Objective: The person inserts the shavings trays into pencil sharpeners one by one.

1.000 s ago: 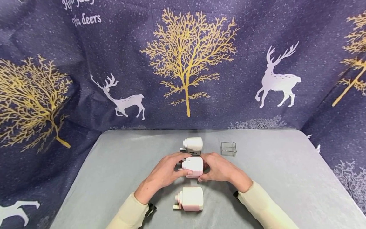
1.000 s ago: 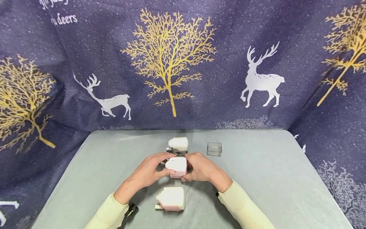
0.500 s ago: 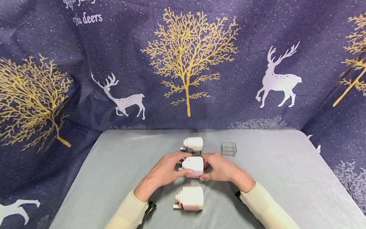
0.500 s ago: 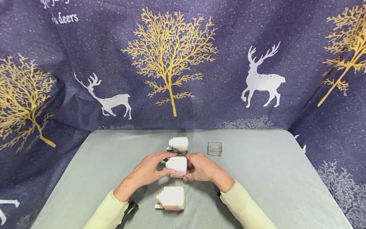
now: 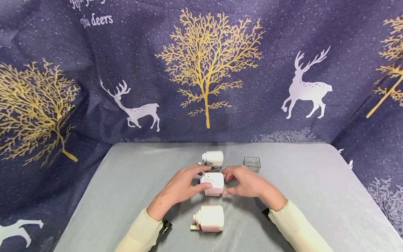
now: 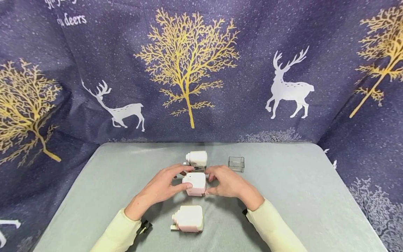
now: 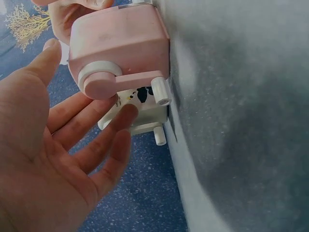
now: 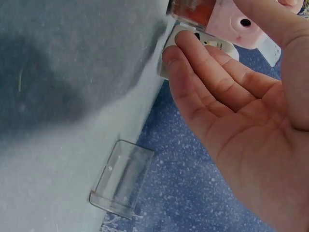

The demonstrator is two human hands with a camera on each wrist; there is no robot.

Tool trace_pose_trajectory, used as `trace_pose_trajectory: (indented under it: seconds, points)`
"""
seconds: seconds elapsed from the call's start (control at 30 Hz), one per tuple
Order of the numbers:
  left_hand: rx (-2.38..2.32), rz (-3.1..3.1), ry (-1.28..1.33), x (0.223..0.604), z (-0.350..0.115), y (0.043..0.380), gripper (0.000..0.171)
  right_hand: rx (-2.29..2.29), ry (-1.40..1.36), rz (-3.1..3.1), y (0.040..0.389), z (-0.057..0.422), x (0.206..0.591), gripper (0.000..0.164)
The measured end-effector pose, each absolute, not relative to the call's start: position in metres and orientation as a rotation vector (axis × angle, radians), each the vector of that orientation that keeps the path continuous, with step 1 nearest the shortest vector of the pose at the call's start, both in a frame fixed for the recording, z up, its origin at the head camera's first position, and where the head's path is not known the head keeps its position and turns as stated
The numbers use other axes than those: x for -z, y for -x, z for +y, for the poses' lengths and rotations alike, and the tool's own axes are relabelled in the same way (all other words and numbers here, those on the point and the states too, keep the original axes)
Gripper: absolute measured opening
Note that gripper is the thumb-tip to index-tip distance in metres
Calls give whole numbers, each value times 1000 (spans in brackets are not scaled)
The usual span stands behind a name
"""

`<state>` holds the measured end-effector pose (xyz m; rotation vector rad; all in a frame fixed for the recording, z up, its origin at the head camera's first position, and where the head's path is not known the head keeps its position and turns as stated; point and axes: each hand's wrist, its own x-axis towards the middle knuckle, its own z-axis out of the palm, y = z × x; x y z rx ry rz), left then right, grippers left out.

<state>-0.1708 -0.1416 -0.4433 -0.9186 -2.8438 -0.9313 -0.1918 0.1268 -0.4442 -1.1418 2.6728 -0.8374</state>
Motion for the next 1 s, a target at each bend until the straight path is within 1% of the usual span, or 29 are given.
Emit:
trace_pose_trajectory:
  seconds: [0.17, 0.27, 0.57, 0.87, 1.0]
  points:
    - [920, -2851, 886, 440, -142, 172, 63, 828, 1111, 2716, 192, 132, 440, 63]
    - [913, -2839, 879, 438, -143, 173, 62, 850, 1117, 2737, 194, 136, 438, 61]
    - [929, -2805, 835, 431, -146, 176, 58, 905, 1137, 2826, 198, 148, 431, 46]
    - [918, -2727, 826, 430, -146, 181, 57, 981, 1033, 2848, 202, 163, 427, 50]
    - [928, -2717, 803, 429, -147, 183, 56, 978, 1019, 2889, 204, 168, 424, 49]
